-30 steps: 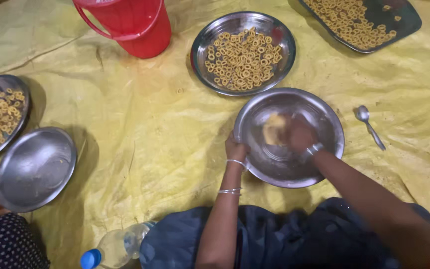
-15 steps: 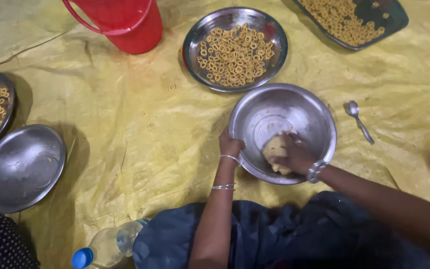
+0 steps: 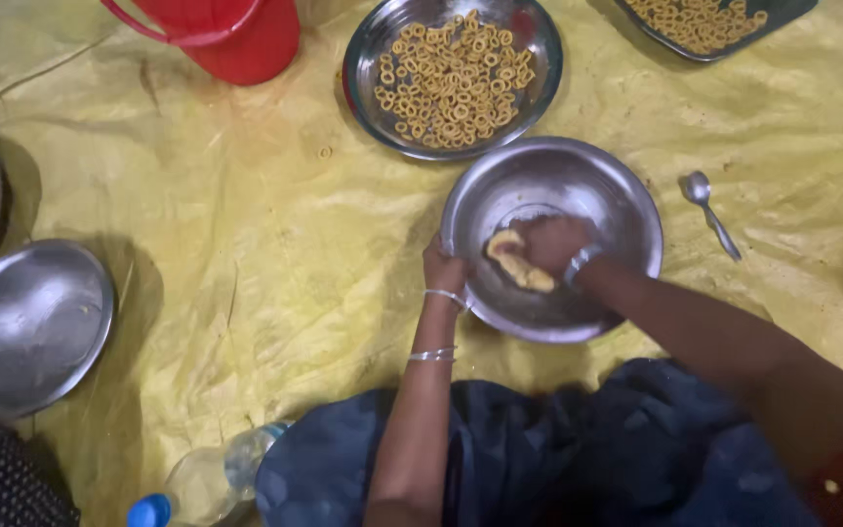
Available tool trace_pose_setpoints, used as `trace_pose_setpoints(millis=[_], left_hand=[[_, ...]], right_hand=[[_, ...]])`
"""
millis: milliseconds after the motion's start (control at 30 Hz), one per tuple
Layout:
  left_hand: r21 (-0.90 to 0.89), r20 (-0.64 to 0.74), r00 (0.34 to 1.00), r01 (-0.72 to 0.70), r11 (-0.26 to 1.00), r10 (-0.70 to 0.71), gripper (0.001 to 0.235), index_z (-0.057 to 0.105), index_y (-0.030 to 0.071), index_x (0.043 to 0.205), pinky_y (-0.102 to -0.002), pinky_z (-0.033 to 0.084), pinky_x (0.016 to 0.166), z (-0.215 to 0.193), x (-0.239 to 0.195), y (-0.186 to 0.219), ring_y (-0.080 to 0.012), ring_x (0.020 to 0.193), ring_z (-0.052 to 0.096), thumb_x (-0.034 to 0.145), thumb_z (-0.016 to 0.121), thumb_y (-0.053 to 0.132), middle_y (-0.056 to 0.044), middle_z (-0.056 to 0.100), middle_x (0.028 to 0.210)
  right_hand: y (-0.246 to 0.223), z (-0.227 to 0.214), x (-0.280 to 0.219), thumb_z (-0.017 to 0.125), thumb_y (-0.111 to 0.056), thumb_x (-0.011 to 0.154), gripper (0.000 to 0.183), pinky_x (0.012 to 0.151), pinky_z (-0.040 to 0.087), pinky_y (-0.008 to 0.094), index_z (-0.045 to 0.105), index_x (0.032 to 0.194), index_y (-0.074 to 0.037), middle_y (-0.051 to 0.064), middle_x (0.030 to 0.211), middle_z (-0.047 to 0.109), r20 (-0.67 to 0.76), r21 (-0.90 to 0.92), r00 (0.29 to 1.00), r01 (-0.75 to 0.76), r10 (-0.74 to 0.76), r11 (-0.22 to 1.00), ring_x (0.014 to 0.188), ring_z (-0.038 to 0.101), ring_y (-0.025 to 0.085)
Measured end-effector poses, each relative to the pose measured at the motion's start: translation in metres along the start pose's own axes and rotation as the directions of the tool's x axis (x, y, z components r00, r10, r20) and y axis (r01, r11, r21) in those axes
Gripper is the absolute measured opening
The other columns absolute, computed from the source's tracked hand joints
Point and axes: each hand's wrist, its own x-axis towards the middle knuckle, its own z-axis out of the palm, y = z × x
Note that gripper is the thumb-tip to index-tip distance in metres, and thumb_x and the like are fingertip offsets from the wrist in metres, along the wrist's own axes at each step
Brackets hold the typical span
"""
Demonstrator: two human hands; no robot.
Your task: The person kneads dough in a metal bowl, then rolls small portions into thin ropes on a white board and joins the ends to form rings. The finished rings are placed into a metal tray. The process repeats with additional dough portions.
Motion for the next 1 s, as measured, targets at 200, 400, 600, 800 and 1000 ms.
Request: trace_pose_setpoints(millis=[200, 400, 600, 800, 1000], left_hand=[[-0.138, -0.102, 0.994, 0.008, 0.990, -0.022, 0.060, 0.067, -0.003, 0.112, -0.034, 0.048, 0.048, 0.015, -0.003, -0.013, -0.0231, 0.058, 0.061, 0.056, 0.052, -0.018, -0.012, 0.069, 0.082], [-0.123, -0.051, 0.998, -0.052, 0.991, 0.046, 0.055, 0.067, -0.002, 0.112, -0.029, 0.050, 0.052, 0.013, -0.001, -0.013, -0.0187, 0.063, 0.064, 0.060, 0.055, -0.017, -0.009, 0.071, 0.085], [-0.097, -0.082, 0.994, 0.057, 0.994, -0.066, 0.054, 0.067, -0.006, 0.111, -0.033, 0.049, 0.051, 0.014, -0.004, -0.013, -0.0235, 0.061, 0.061, 0.060, 0.053, -0.015, -0.014, 0.069, 0.083], [-0.035, -0.097, 0.992, -0.079, 0.996, 0.075, 0.059, 0.067, -0.005, 0.109, -0.028, 0.056, 0.069, 0.011, -0.004, -0.010, -0.0232, 0.076, 0.070, 0.052, 0.055, -0.014, -0.011, 0.073, 0.091], [-0.044, -0.125, 0.992, 0.015, 0.999, -0.021, 0.061, 0.065, -0.008, 0.111, -0.036, 0.055, 0.059, 0.012, -0.006, 0.000, -0.0274, 0.069, 0.067, 0.052, 0.056, -0.016, -0.013, 0.071, 0.089]], right_hand=[[0.024, -0.048, 0.023, 0.058, -0.055, 0.094, 0.049, 0.085, 0.054, 0.051, 0.061, 0.128, -0.019, 0.018, 0.113, 0.072, 0.052, -0.190, 0.984, 0.177, -0.170, 0.966, 0.103, 0.069, 0.036], [0.033, -0.034, -0.027, 0.065, -0.021, 0.082, 0.047, 0.089, 0.054, 0.049, 0.060, 0.129, -0.019, 0.021, 0.124, 0.069, -0.631, -0.341, 0.736, 0.022, -0.246, 0.940, 0.110, 0.068, 0.037], [0.058, -0.049, -0.056, 0.080, -0.017, 0.081, 0.058, 0.087, 0.054, 0.050, 0.061, 0.136, -0.022, 0.018, 0.111, 0.069, -0.518, 0.175, 0.847, -0.031, 0.119, 0.984, 0.105, 0.067, 0.039], [0.043, -0.048, -0.074, 0.084, -0.023, 0.073, 0.060, 0.076, 0.055, 0.049, 0.067, 0.130, -0.023, 0.016, 0.111, 0.070, -0.452, 0.052, 0.889, -0.057, 0.074, 0.997, 0.099, 0.068, 0.036], [0.052, -0.064, -0.087, 0.083, -0.026, 0.078, 0.049, 0.081, 0.055, 0.046, 0.074, 0.126, -0.023, 0.009, 0.111, 0.074, -0.747, 0.118, 0.662, 0.031, 0.068, 0.993, 0.096, 0.071, 0.031]])
